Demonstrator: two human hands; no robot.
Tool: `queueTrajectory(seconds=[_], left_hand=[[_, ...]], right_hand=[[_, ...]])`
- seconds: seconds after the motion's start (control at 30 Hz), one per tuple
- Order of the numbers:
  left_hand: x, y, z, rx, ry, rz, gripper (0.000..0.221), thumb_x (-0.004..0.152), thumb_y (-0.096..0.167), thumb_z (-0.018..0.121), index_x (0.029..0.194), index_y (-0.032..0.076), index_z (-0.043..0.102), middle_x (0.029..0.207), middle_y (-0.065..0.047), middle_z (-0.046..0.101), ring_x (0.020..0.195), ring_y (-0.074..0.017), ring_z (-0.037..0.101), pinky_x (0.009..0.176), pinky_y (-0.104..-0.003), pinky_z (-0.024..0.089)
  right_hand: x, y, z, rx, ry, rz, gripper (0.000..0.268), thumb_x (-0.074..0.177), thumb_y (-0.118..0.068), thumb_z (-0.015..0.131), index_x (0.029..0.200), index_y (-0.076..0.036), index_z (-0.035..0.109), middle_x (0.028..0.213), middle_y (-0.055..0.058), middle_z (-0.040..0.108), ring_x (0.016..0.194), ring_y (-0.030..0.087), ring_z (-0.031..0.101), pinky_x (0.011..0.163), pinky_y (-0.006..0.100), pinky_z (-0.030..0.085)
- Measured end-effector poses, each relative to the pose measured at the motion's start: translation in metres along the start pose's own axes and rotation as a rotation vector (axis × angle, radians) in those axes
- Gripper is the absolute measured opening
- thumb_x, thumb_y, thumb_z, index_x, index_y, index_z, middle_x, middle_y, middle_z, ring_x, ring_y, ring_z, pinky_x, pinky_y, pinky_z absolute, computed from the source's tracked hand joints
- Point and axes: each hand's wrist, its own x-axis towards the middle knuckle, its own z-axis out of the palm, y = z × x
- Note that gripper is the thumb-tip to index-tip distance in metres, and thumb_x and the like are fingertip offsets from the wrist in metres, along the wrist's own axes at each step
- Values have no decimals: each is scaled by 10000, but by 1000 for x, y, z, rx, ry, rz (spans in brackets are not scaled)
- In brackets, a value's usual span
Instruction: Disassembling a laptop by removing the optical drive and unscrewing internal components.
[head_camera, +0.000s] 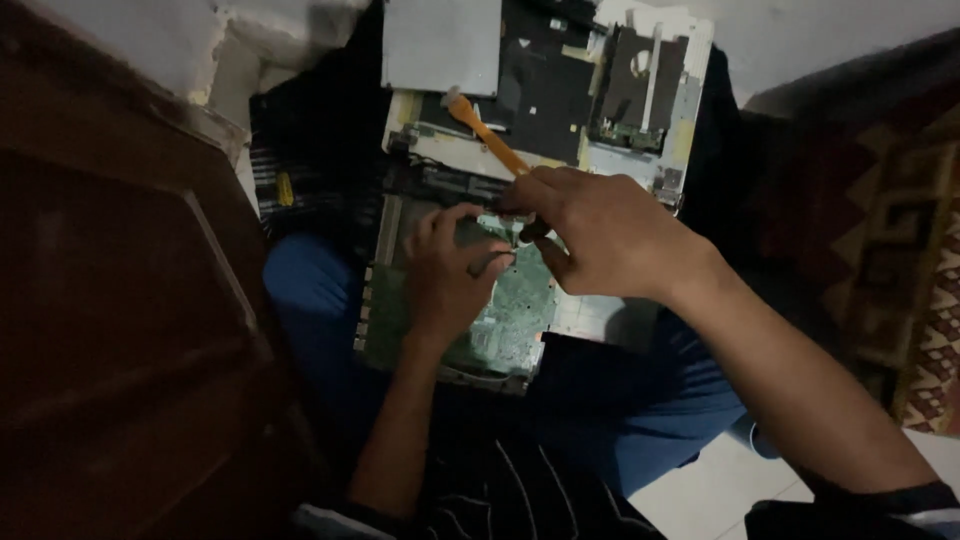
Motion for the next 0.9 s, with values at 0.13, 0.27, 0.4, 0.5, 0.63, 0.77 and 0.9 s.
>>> queueTrajectory(seconds=[0.13, 0.27, 0.4, 0.5, 0.63, 0.77, 0.9], left_hand=[[5, 0, -2, 7, 2, 6, 155, 946, 348, 756, 967, 197, 786, 1321, -61, 545, 1290, -393, 471, 1006, -606, 363], [3, -2, -3, -4, -4, 29, 213, 987, 401, 680, 1003, 213, 780, 1329, -74, 539, 1301, -403, 463, 1000, -606, 364], [4, 0, -6, 0, -7, 7, 119, 921, 315, 774, 978, 210, 781, 1325, -87, 549, 1302, -410, 472, 1022, -617, 356], [4, -2, -4, -11, -18, 0, 130, 936, 346, 751, 982, 228, 775, 1333, -61, 546, 1308, -387, 477, 1010, -590, 363], [3, -7, 3, -5, -5, -33, 115, 906, 354, 790, 940, 244, 782, 1322, -39, 554, 1287, -365, 494, 996, -556, 377], [3, -7, 5, 26, -48, -64, 104, 907, 383, 768, 936, 284, 783, 1337, 6, 538, 1338, -318, 462, 1053, -536, 350], [3, -10, 10, -5, -3, -33, 117, 950, 369, 736, 975, 263, 777, 1340, -6, 526, 1328, -318, 450, 1044, -566, 348]], right_hand=[[0, 14, 12, -209, 42, 6, 321, 939, -322, 618, 1168, -113, 698, 783, 83, 729, 643, 351, 701, 511, 524, 573], [-2, -2, -5, -51, -64, -22, 596, 801, -64, 579, 1389, 24, 544, 1040, 229, 702, 864, 487, 683, 586, 638, 595], [-3, 10, 8, -252, 5, 84, 424, 902, -436, 656, 1157, -99, 689, 757, 120, 729, 678, 399, 713, 528, 584, 570], [-4, 11, 12, -267, 10, 72, 264, 937, -353, 606, 1066, -138, 688, 727, 86, 723, 691, 391, 707, 545, 560, 570], [-9, 1, 4, -211, -6, 78, 343, 890, -339, 633, 1128, -96, 675, 729, 121, 714, 677, 415, 693, 557, 570, 574], [-10, -7, 3, -139, 8, 96, 349, 843, -216, 662, 1165, -82, 670, 852, 172, 743, 729, 479, 692, 583, 596, 566], [-12, 1, 8, -138, 5, 102, 416, 833, -303, 691, 1172, -64, 656, 869, 203, 738, 754, 476, 701, 578, 607, 564]])
